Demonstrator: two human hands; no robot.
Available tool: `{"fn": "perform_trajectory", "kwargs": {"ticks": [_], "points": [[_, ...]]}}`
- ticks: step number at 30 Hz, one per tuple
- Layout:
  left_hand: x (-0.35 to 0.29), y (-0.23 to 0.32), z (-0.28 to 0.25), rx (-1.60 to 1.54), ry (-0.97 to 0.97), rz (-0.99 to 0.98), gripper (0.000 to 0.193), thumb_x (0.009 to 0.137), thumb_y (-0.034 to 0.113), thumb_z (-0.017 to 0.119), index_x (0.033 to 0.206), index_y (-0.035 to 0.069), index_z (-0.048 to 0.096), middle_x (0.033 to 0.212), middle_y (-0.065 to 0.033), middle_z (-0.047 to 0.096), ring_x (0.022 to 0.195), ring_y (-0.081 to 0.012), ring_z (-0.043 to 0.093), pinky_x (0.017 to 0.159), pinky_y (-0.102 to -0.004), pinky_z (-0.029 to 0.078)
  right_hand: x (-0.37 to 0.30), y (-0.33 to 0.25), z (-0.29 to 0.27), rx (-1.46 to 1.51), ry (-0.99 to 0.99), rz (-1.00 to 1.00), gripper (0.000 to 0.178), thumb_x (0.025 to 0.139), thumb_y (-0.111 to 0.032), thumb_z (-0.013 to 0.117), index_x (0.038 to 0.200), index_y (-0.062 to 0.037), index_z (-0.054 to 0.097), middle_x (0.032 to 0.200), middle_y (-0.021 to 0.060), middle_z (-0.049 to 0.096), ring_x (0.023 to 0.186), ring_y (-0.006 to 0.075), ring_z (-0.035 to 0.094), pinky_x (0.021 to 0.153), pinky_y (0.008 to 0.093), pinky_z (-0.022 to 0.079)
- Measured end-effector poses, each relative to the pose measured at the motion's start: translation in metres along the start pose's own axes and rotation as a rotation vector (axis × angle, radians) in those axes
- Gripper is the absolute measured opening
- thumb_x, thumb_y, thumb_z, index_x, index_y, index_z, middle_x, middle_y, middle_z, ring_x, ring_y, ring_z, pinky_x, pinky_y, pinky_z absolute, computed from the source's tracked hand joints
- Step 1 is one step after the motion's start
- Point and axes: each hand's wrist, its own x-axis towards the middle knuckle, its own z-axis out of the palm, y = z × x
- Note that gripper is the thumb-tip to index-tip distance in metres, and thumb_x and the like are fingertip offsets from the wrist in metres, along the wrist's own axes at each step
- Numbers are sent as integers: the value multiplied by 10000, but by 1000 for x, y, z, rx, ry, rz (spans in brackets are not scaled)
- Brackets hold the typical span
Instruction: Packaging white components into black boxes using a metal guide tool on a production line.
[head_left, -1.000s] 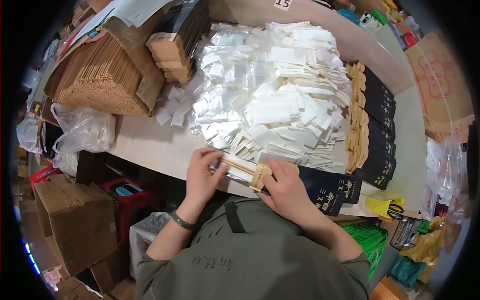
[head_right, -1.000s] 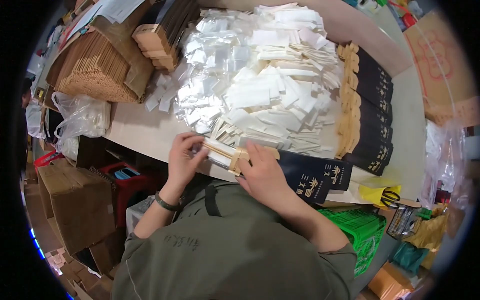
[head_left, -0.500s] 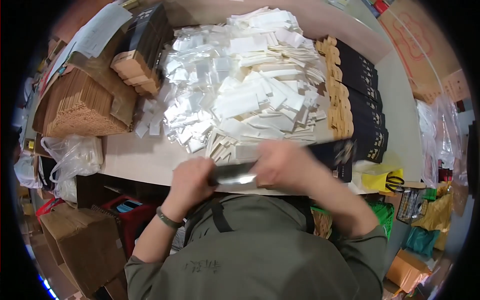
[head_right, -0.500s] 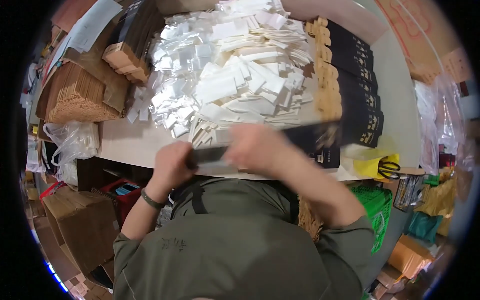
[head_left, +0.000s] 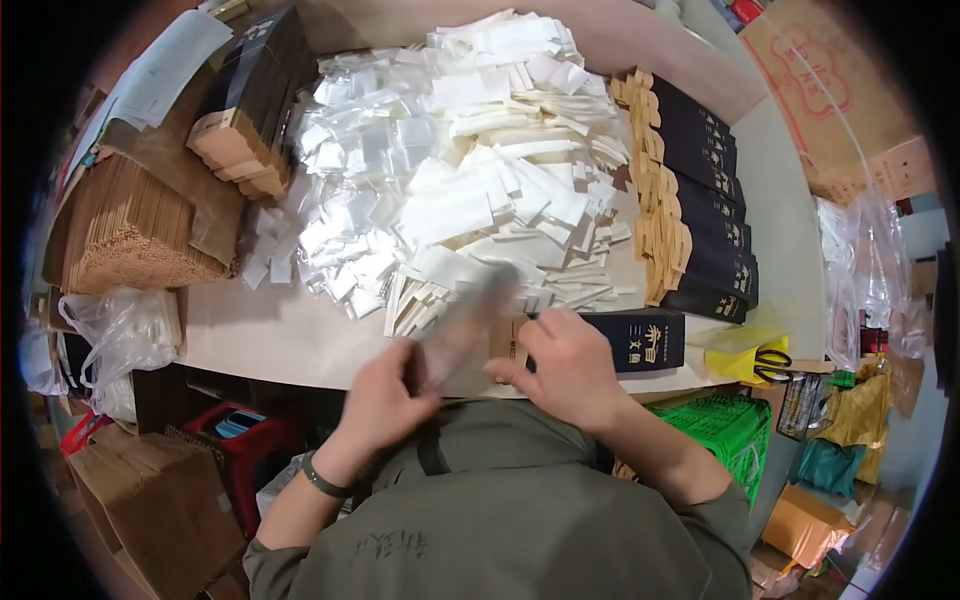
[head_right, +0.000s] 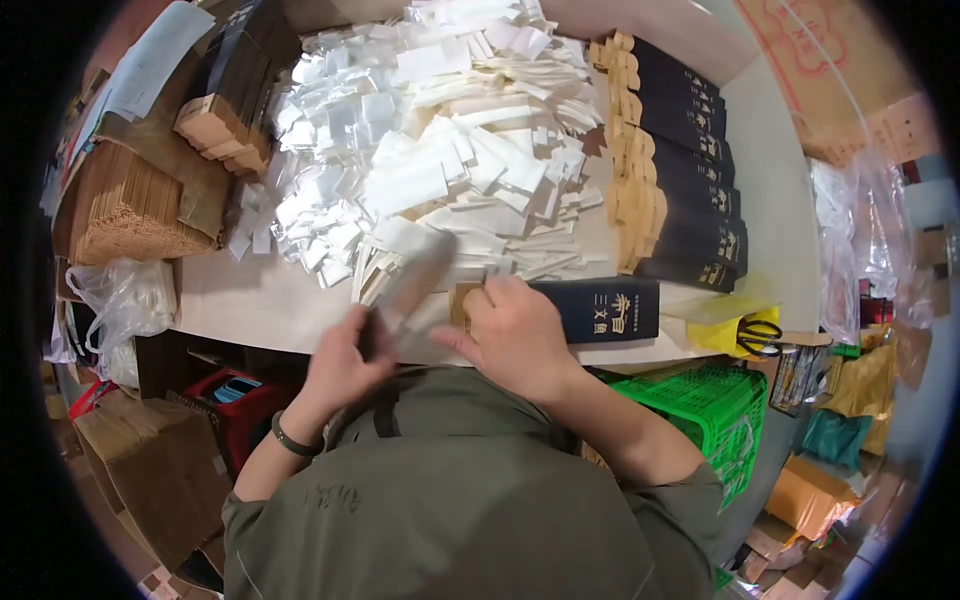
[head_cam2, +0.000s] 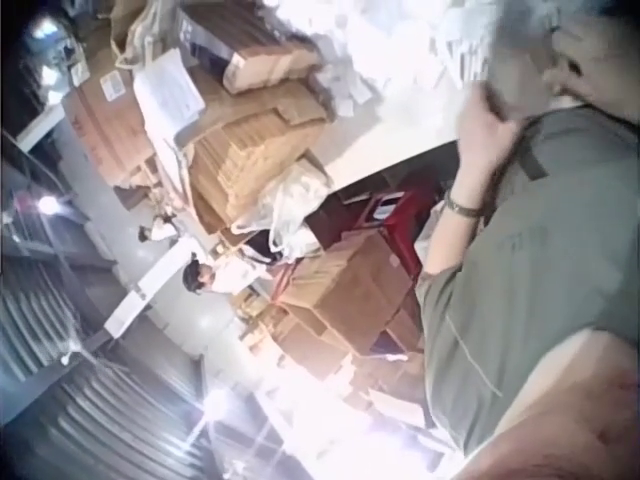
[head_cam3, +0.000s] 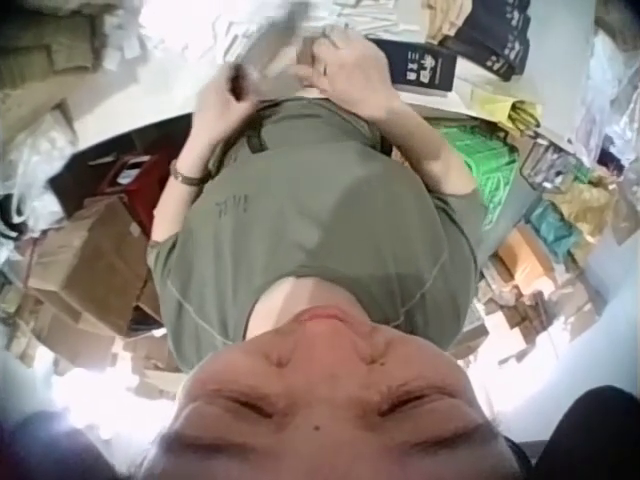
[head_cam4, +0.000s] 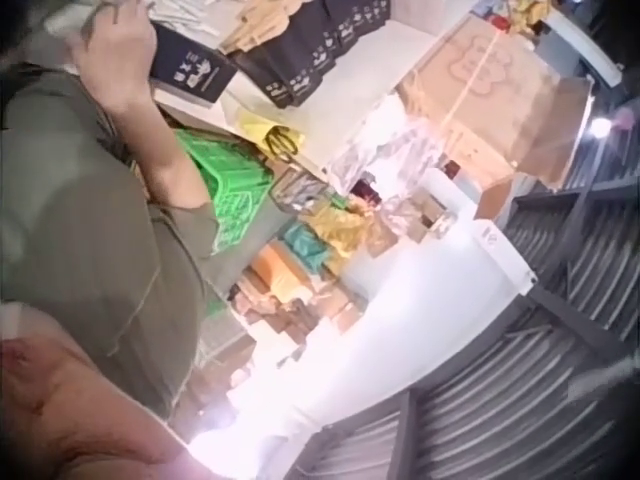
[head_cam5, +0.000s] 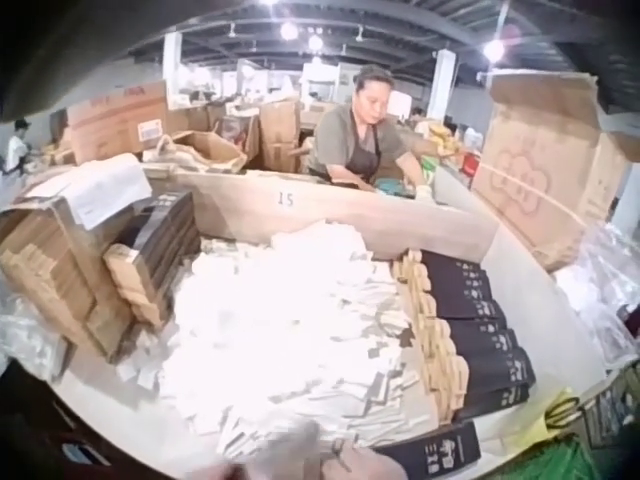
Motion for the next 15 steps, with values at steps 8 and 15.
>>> {"fn": "perform_trajectory", "kwargs": {"ticks": [8, 15], "points": [[-10, -54, 7, 345, 272, 293, 611, 686, 159, 822, 1241, 65, 585, 952, -138, 650, 883, -345, 647, 771, -399, 526, 5, -4, 29, 141, -46, 332, 235, 868, -224, 607, 738, -29, 634, 671, 170, 647, 654, 388, 655, 615, 491, 519], [12, -33, -17, 458, 65, 555, 713, 694, 224, 831, 1325, 59, 543, 1095, -160, 639, 1013, -350, 619, 851, -423, 514, 26, -45, 39, 331, -20, 96, 187, 826, -232, 617, 783, -53, 649, 720, 176, 657, 689, 392, 657, 643, 484, 529]]}}
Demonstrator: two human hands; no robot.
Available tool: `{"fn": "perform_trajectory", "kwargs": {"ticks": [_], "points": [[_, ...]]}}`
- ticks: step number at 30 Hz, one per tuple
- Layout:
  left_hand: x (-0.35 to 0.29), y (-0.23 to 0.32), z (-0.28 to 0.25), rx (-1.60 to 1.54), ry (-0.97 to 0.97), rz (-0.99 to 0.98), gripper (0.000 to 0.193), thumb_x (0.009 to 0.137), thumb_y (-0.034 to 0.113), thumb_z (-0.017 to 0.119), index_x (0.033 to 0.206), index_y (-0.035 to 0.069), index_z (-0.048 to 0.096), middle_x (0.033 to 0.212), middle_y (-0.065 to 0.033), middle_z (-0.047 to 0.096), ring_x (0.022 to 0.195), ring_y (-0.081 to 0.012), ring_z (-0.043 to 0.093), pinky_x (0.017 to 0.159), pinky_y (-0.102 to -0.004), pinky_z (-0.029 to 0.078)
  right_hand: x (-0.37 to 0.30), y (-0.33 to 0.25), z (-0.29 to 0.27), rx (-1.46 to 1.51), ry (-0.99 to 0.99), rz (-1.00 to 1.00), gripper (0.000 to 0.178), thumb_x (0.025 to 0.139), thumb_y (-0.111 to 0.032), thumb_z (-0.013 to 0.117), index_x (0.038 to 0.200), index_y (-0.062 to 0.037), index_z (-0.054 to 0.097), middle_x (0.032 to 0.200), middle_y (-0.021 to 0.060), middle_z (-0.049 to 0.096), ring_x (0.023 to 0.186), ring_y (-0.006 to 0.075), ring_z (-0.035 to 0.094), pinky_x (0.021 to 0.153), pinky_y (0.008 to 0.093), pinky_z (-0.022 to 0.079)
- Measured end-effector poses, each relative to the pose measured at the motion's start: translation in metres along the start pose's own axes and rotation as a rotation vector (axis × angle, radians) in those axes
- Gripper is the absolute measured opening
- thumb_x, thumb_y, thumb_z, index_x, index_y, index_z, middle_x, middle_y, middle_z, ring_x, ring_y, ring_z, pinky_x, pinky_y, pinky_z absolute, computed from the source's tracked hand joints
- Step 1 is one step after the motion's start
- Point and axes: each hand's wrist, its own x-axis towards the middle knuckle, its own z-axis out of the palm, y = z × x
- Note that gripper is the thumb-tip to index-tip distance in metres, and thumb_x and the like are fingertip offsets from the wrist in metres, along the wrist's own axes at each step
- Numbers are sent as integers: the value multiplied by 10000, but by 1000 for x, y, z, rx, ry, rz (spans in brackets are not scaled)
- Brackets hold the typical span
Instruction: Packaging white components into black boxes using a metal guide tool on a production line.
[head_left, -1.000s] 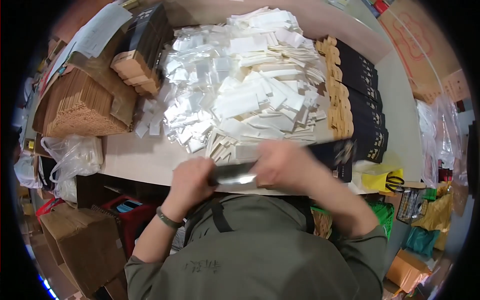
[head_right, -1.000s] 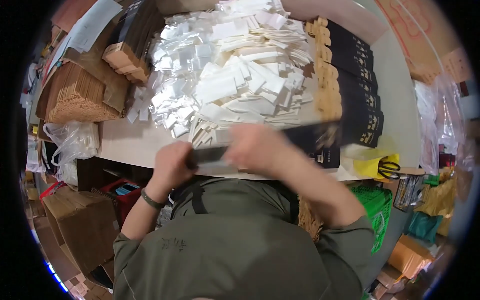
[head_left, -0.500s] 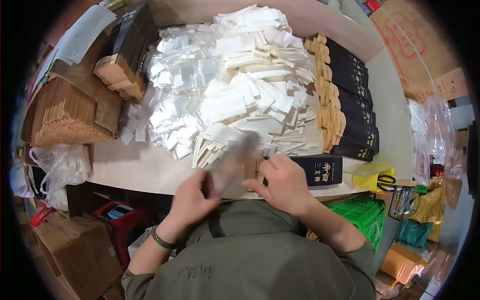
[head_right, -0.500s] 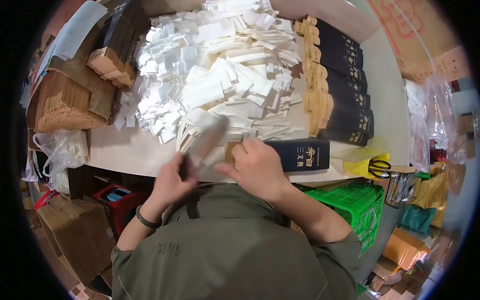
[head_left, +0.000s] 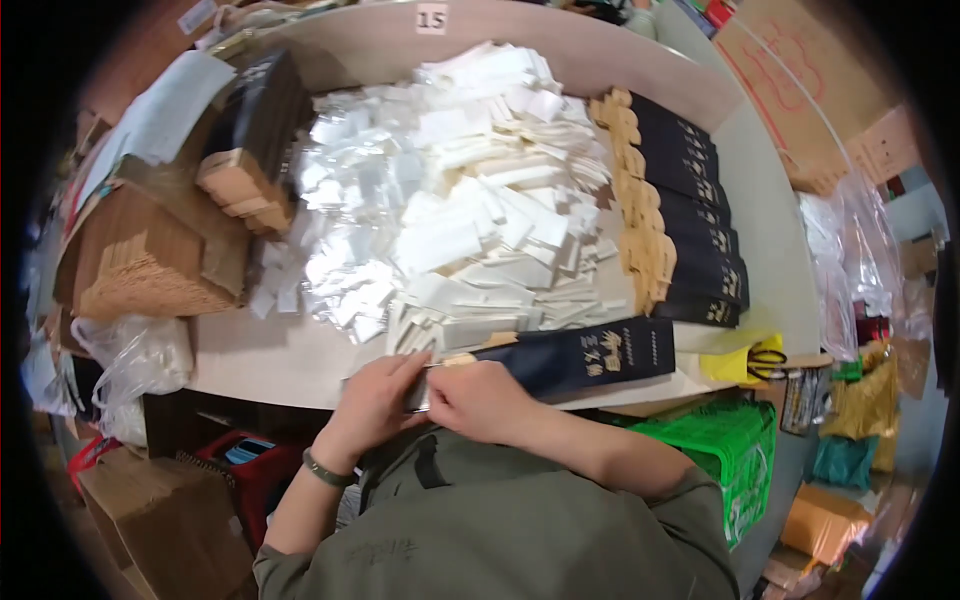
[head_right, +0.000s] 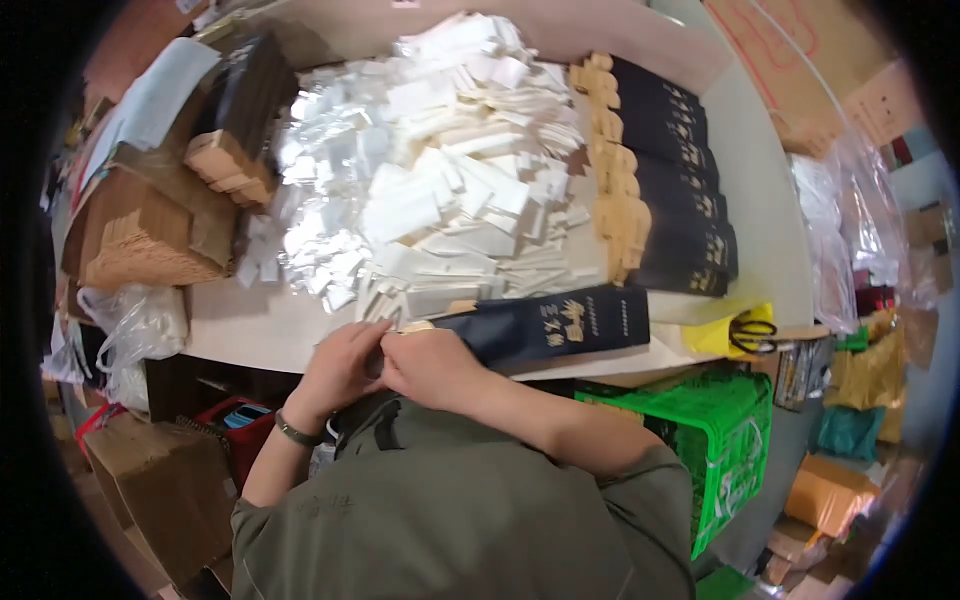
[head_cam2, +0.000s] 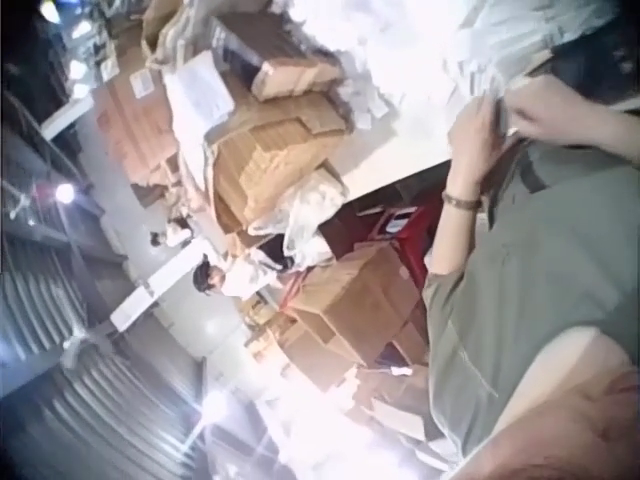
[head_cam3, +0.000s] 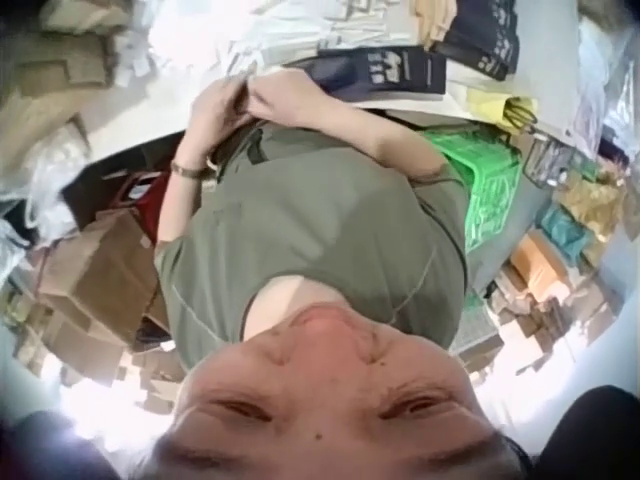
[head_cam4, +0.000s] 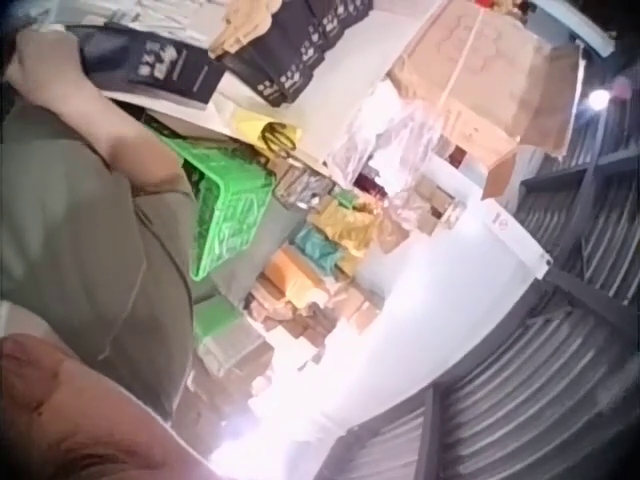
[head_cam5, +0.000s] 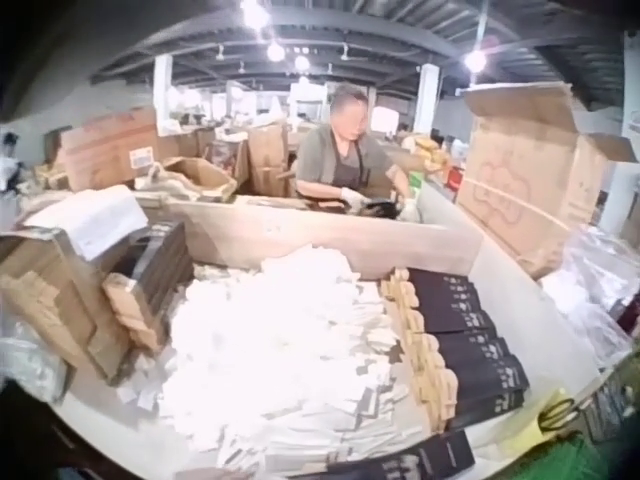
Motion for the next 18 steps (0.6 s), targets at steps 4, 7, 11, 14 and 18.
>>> {"fn": "perform_trajectory", "kwargs": {"ticks": [4, 7, 11, 14, 18], "points": [[-21, -22, -24, 95, 351, -100, 636, 752, 238, 828, 1303, 47, 574, 1265, -184, 593, 1151, -395, 565, 977, -455, 463, 8, 83, -81, -148, 103, 143, 153, 837, -172, 633, 910, -46, 679, 876, 189, 672, 852, 352, 667, 760, 431, 528], [-24, -90, -51, 277, 537, -401, 546, 786, 175, 776, 1283, 52, 586, 1280, -183, 596, 1141, -398, 577, 971, -443, 476, -8, 158, -128, -246, -35, 195, 213, 765, -153, 757, 901, -16, 666, 830, 156, 656, 796, 309, 654, 738, 383, 514], [-24, -153, -50, 371, 663, -399, 415, 830, 130, 706, 1231, 70, 619, 1252, -175, 618, 1093, -387, 604, 915, -423, 509, 7, 164, -131, -103, -230, 336, 183, 755, -156, 740, 818, -1, 666, 877, 173, 663, 828, 339, 645, 733, 414, 507], [-20, -148, -48, 307, 663, -396, 352, 816, 122, 663, 1166, 85, 656, 1206, -140, 634, 1033, -362, 626, 867, -441, 530, -3, 166, -131, -186, -139, 313, 148, 787, -132, 720, 768, 4, 663, 862, 166, 657, 826, 354, 632, 734, 426, 504], [-29, -145, -46, 320, 693, -337, 308, 818, 104, 663, 1123, 66, 672, 1078, -131, 664, 963, -339, 642, 821, -401, 531, -15, 154, -139, -314, -41, 183, 135, 827, -138, 691, 798, -7, 674, 864, 180, 651, 839, 370, 626, 741, 437, 502]]}}
